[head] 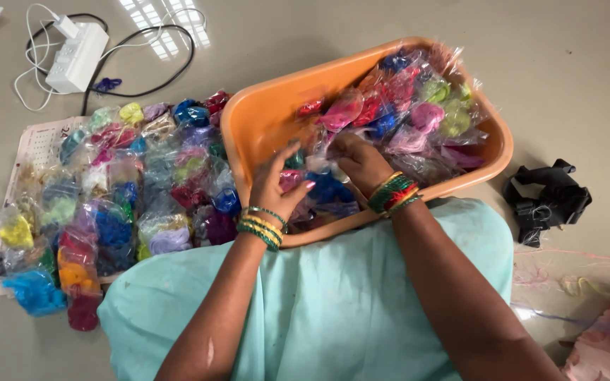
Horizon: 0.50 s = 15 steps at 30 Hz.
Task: The person sorts small colorful plastic packets from a plastic tub onto a sheet on the floor.
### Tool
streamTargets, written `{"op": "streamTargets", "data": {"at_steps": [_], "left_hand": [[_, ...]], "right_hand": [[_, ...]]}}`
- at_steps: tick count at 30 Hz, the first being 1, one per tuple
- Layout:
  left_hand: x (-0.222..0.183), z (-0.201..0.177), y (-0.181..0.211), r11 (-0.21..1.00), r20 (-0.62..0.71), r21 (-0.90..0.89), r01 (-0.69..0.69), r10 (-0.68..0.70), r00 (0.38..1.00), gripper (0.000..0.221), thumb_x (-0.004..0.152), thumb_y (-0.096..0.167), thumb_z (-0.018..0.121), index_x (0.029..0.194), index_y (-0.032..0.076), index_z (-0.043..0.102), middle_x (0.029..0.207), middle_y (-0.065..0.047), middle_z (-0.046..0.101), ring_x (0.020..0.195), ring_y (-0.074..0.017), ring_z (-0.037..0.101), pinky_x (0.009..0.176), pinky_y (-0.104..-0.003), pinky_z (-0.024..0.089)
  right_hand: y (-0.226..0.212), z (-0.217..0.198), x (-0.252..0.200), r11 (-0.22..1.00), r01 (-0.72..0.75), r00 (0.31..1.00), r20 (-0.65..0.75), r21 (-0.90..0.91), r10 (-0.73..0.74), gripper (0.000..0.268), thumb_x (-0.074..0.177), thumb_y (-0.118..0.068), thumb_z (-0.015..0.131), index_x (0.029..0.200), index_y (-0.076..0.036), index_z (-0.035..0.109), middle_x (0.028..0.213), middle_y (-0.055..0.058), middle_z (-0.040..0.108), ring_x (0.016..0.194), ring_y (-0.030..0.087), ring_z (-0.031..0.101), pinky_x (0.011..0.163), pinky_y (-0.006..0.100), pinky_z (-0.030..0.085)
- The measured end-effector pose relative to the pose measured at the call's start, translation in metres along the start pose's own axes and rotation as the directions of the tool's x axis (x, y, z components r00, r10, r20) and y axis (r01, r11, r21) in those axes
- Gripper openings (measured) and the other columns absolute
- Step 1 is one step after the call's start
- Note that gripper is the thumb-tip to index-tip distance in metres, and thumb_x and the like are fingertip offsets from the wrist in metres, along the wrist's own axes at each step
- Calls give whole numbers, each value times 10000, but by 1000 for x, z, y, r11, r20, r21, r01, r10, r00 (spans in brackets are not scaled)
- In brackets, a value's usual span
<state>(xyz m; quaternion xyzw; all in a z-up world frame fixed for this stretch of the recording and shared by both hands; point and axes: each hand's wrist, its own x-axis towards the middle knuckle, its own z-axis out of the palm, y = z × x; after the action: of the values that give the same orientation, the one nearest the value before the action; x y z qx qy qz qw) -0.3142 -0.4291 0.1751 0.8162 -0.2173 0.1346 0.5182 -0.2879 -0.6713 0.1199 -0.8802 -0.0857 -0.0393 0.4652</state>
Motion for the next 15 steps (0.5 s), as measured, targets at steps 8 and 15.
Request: {"op": "streamTargets", "data": {"at_steps": [8, 15], "left_hand": [[1, 30, -46, 922, 241, -242, 302, -245, 939, 751, 820, 142, 825, 1495, 197, 500, 1285, -107, 768, 1061, -163, 736, 901, -301, 591], [-18, 51, -28, 667, 332, -345, 661, -572, 750, 1256, 661, 25, 816, 1639, 316, 84, 1331, -84, 673, 895, -435, 704, 696, -560, 556]], "right_hand": [[-71, -4, -13, 709, 2, 995, 70, 706, -72, 506, 836, 166, 561, 1272, -87, 519, 1123, 25, 594, 1079, 108, 598, 933, 276, 498], [-66, -6, -16, 847, 236, 967, -32, 476, -252, 233, 927, 74, 707, 1122, -29, 633, 1085, 37, 691, 1044, 123, 663, 912, 306, 566]]}}
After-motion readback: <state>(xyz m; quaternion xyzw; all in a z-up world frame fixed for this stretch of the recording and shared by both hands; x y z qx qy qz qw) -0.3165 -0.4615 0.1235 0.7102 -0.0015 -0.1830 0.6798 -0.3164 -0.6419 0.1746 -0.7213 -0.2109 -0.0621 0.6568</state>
